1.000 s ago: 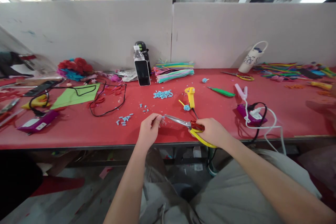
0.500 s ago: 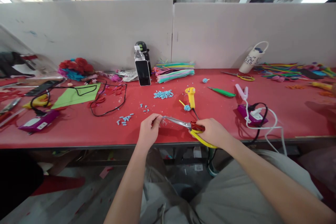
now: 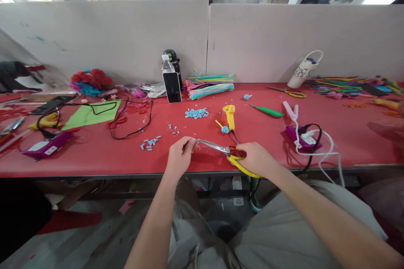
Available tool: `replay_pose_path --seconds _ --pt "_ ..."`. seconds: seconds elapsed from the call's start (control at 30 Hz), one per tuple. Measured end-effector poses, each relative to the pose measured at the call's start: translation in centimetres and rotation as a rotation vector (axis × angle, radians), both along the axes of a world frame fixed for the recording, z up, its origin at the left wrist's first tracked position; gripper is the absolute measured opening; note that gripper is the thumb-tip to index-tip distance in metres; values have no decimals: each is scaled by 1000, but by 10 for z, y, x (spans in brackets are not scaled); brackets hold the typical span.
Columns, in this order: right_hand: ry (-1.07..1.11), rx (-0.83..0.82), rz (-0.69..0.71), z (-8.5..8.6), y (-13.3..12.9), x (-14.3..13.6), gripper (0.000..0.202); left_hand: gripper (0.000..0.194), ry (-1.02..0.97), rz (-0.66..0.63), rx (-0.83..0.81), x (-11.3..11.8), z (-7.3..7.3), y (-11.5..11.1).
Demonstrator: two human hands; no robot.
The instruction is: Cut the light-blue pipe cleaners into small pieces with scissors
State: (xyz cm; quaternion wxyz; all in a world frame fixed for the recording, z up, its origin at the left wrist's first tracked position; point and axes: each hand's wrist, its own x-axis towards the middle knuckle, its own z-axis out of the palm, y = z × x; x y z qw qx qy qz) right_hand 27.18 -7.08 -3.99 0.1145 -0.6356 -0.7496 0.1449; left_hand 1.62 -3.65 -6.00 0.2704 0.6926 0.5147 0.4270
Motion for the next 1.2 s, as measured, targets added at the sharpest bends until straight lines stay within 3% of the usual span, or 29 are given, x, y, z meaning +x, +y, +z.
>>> replay_pose_path --seconds 1.2 --pt "-48 -20 -7 4 0 -2 26 33 8 -6 -6 -2 0 0"
